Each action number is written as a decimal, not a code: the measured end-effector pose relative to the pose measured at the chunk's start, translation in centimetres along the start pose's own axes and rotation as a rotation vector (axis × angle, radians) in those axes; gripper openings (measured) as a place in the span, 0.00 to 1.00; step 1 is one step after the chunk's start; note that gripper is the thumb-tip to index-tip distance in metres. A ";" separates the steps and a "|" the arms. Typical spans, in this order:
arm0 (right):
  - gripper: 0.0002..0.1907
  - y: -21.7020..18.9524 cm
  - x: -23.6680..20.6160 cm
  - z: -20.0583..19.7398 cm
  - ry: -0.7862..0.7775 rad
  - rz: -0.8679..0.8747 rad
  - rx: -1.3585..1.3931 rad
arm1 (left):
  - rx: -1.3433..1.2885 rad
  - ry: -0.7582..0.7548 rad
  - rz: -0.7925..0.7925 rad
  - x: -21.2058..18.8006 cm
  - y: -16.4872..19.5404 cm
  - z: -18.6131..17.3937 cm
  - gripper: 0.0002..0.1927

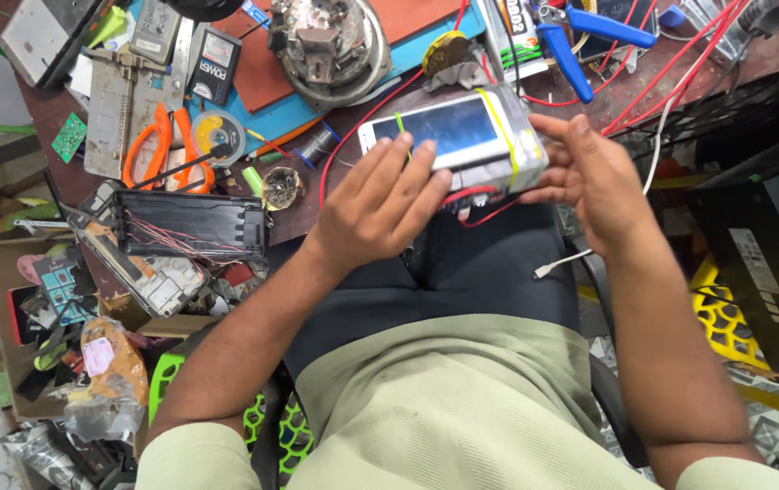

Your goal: The person connects a USB cable to a circuit board attached to a Samsung Galaxy J2 smartphone, then powers on the device and navigates the touchscreen. The phone displays a charging warning icon while connected.

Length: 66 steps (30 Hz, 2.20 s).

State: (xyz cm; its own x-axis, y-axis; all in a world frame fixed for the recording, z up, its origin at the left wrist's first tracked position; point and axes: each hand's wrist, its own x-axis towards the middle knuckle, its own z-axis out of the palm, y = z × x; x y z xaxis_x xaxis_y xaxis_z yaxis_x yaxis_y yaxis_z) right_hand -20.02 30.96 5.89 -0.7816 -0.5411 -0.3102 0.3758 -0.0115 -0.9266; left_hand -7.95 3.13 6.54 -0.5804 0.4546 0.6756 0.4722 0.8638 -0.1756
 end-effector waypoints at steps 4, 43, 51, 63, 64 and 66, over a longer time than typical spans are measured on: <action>0.36 0.3 0.4 -0.5 -0.155 0.004 0.194 | 0.001 0.070 0.153 -0.3 -0.4 0.4 0.14; 0.42 -2.1 -4.7 8.9 -0.144 -0.190 -0.820 | -0.416 -0.426 -0.086 3.8 -3.2 -8.4 0.29; 0.35 -0.2 -4.8 7.5 -0.214 -0.280 -0.711 | -0.661 -0.444 -0.171 2.7 -3.8 -7.5 0.31; 0.22 3.0 -4.5 5.6 -0.299 -0.229 -0.035 | -1.247 -0.099 -0.767 0.9 -1.5 -2.9 0.22; 0.21 3.2 -4.5 5.6 -0.273 -0.228 -0.040 | -1.206 -0.073 -0.762 0.9 -1.0 -2.6 0.21; 0.22 3.3 -4.5 5.6 -0.245 -0.224 -0.040 | -1.159 -0.028 -0.771 0.8 -0.3 -2.1 0.20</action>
State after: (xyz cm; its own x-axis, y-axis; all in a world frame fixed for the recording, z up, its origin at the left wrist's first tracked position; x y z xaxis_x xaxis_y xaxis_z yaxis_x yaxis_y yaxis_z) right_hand -12.42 28.62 5.40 -0.6976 -0.7153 -0.0421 0.1846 -0.1226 -0.9751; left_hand -7.18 2.78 8.70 -0.9494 -0.0323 0.3125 0.2971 0.2317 0.9263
